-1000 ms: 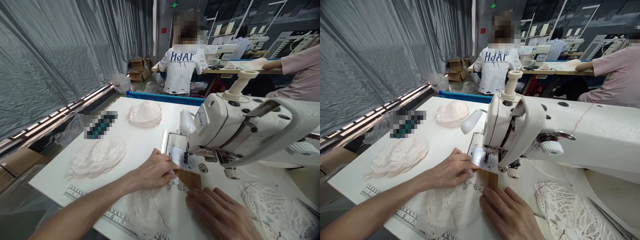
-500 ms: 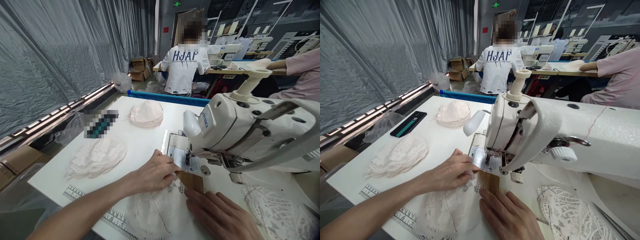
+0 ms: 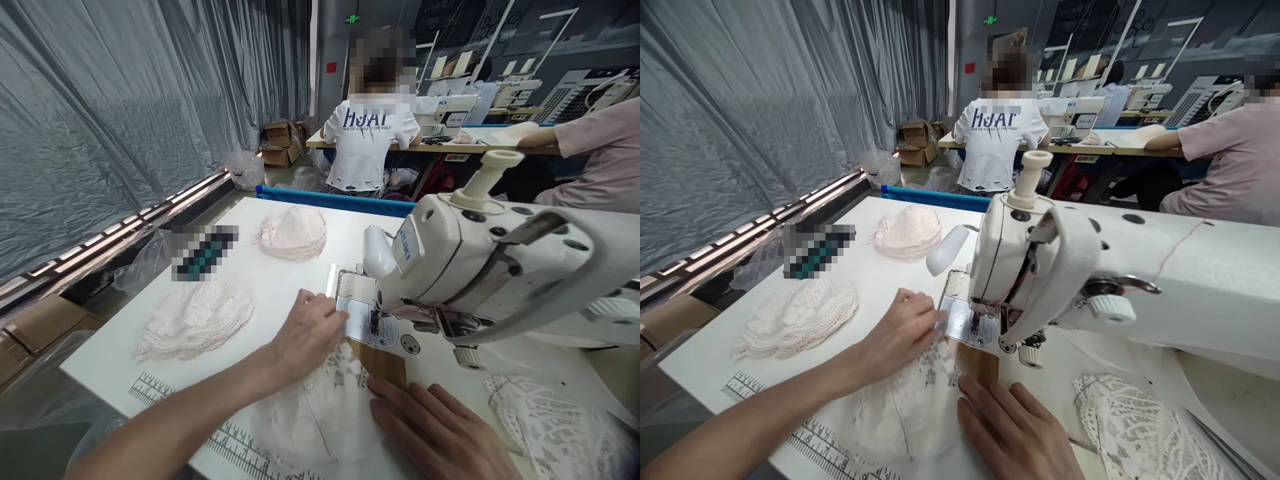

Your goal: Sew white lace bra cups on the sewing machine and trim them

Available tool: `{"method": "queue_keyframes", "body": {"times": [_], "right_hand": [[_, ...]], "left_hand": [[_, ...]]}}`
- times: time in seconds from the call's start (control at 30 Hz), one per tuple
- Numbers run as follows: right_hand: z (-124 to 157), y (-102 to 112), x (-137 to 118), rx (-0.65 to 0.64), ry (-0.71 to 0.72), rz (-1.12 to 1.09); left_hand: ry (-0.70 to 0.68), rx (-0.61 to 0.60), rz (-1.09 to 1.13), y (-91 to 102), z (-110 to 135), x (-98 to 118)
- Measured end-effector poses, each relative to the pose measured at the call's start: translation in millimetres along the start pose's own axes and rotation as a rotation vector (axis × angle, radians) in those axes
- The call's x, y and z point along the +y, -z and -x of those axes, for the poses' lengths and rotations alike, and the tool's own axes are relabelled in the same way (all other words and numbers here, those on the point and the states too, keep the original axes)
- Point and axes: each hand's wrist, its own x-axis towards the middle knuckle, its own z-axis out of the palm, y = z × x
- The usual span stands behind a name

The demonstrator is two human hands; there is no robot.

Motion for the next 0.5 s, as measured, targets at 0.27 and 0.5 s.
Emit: {"method": "queue_keyframes", "body": {"times": [0.27, 0.5], "right_hand": [[-9, -3, -6, 0.133, -0.039, 0.021], [-14, -9, -7, 0.148, -0.18, 0.134]], "left_hand": [[-0.197, -0.033, -0.206, 0.6, 24, 45], [-0.251, -0.105, -0.184, -11.9, 0, 15]]}}
